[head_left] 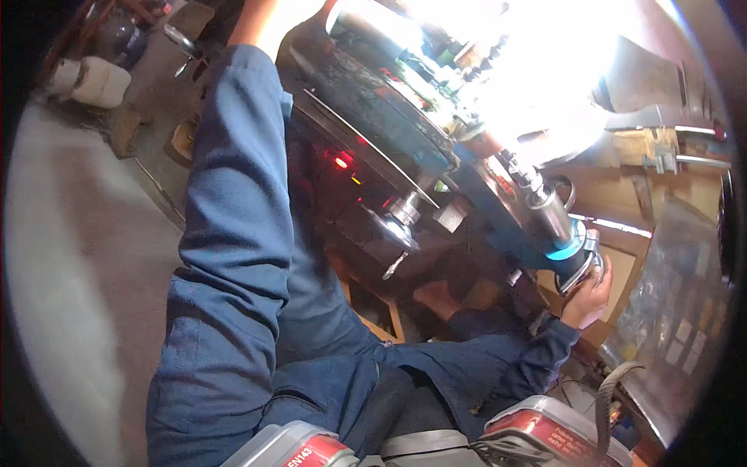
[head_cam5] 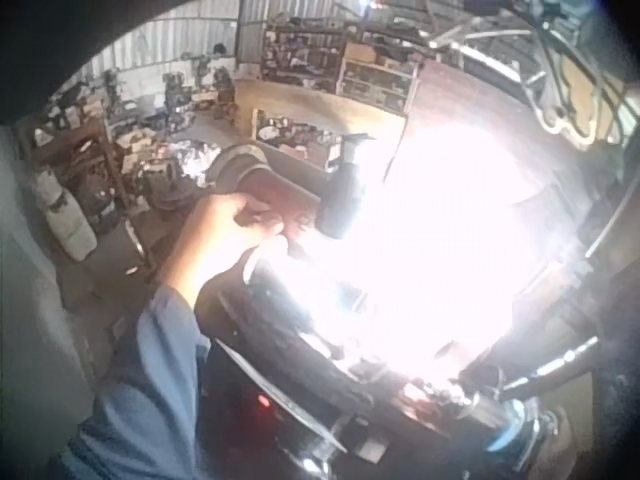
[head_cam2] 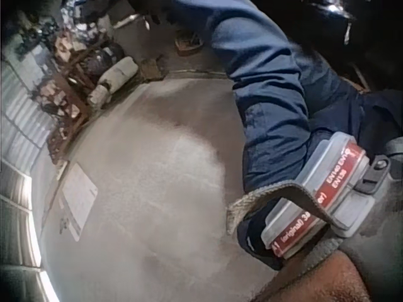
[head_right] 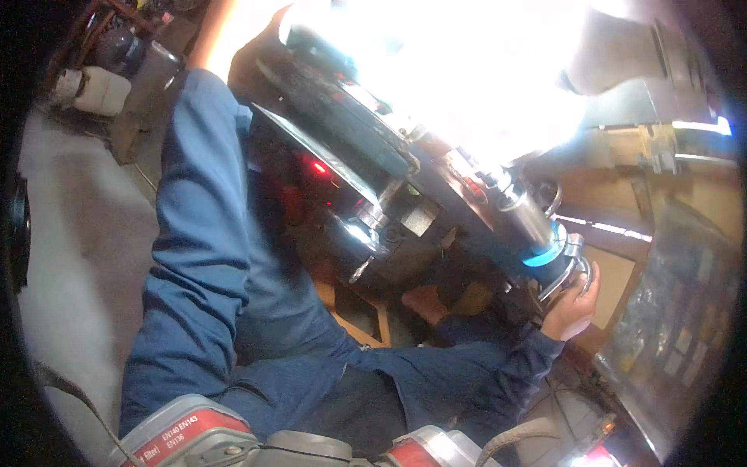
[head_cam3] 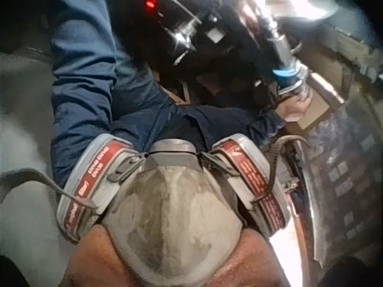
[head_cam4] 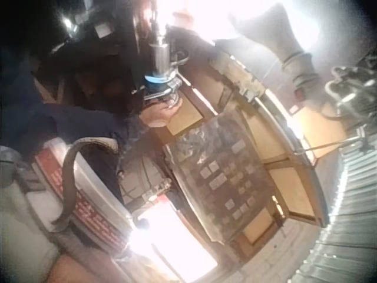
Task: The person uses a sharpening machine to sharpen the teeth of a circular saw blade by hand, occasionally checking the alignment with a measuring tool.
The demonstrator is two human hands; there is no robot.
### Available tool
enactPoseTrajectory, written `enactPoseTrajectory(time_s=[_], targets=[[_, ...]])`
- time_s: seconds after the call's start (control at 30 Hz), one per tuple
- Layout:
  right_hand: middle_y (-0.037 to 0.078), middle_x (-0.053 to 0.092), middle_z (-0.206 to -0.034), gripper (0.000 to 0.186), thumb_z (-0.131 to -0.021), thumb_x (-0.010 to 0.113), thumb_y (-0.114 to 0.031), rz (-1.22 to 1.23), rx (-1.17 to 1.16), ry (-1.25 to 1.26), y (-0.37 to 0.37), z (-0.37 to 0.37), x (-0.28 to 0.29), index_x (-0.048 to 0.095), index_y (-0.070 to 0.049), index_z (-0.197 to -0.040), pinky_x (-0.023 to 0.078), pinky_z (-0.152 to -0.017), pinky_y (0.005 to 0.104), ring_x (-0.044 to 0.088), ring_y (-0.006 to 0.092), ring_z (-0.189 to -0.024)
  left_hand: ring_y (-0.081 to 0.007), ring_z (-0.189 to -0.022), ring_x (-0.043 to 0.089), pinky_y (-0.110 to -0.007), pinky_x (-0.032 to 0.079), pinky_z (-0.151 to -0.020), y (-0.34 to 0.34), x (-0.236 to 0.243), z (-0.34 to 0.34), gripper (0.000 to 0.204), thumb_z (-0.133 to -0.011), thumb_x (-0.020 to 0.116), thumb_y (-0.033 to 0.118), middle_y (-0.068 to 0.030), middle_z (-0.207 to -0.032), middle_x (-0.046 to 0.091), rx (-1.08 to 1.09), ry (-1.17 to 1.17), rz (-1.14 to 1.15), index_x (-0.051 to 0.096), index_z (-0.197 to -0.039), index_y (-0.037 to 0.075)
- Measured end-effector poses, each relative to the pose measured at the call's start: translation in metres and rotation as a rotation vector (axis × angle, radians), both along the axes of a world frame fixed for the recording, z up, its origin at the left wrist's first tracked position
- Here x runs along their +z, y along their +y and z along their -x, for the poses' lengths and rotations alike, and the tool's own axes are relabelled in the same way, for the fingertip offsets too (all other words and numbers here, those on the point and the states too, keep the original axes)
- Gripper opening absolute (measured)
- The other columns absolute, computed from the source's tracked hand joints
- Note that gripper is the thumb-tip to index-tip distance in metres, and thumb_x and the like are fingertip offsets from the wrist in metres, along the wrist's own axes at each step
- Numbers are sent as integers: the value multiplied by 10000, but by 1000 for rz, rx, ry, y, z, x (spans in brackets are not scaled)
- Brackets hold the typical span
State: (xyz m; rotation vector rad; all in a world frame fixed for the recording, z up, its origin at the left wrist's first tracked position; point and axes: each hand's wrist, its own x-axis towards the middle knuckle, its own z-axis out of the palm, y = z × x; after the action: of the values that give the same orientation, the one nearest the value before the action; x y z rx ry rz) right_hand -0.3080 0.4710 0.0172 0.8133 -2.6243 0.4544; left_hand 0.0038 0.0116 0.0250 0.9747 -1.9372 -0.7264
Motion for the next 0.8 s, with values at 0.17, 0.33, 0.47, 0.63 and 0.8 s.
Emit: enactPoseTrajectory(time_s=[0.17, 0.33, 0.47, 0.63, 0.8], targets=[[192, 655, -1118, 342, -935, 478, -145, -89, -2, -255, -6, 24, 19, 599, 39, -1197, 446, -926, 363, 621, 276, -1043, -184, -784, 684, -309, 512, -706, -4, -9, 1, 274, -787, 757, 186, -156, -846, 717, -57, 76, -19, 700, -951, -26], [94, 679, -945, 311, -924, 492, -129, -220, 166, -539, -10, 69, 30, 634, 72, -1114, 484, -767, 292, 625, 162, -841, -227, -795, 695, -325, 515, -714, -9, -6, -7, 305, -768, 767, 210, -162, -851, 714, -35, 65, -51, 697, -952, -23], [-11, 612, -719, 279, -950, 498, -184, -321, 97, -818, -28, 79, 43, 690, 17, -925, 417, -546, 253, 514, 84, -597, -279, -806, 694, -350, 520, -718, -2, -4, -7, 356, -741, 778, 269, -183, -856, 703, -21, 38, 45, 701, -949, -9], [-5, 622, -721, 263, -920, 526, -236, -536, 59, -972, -51, 113, 29, 701, -52, -854, 426, -582, 246, 546, 85, -649, -316, -809, 688, -370, 522, -719, -8, -11, -22, 346, -733, 771, 279, -203, -845, 691, 25, 41, 65, 701, -923, -1], [11, 650, -767, 259, -906, 540, -229, -788, 6, -1013, -64, 122, 27, 712, -35, -886, 475, -653, 267, 587, 105, -708, -327, -806, 686, -392, 529, -729, -9, -12, -15, 327, -731, 762, 253, -207, -832, 689, -13, 52, 65, 692, -909, -11]])
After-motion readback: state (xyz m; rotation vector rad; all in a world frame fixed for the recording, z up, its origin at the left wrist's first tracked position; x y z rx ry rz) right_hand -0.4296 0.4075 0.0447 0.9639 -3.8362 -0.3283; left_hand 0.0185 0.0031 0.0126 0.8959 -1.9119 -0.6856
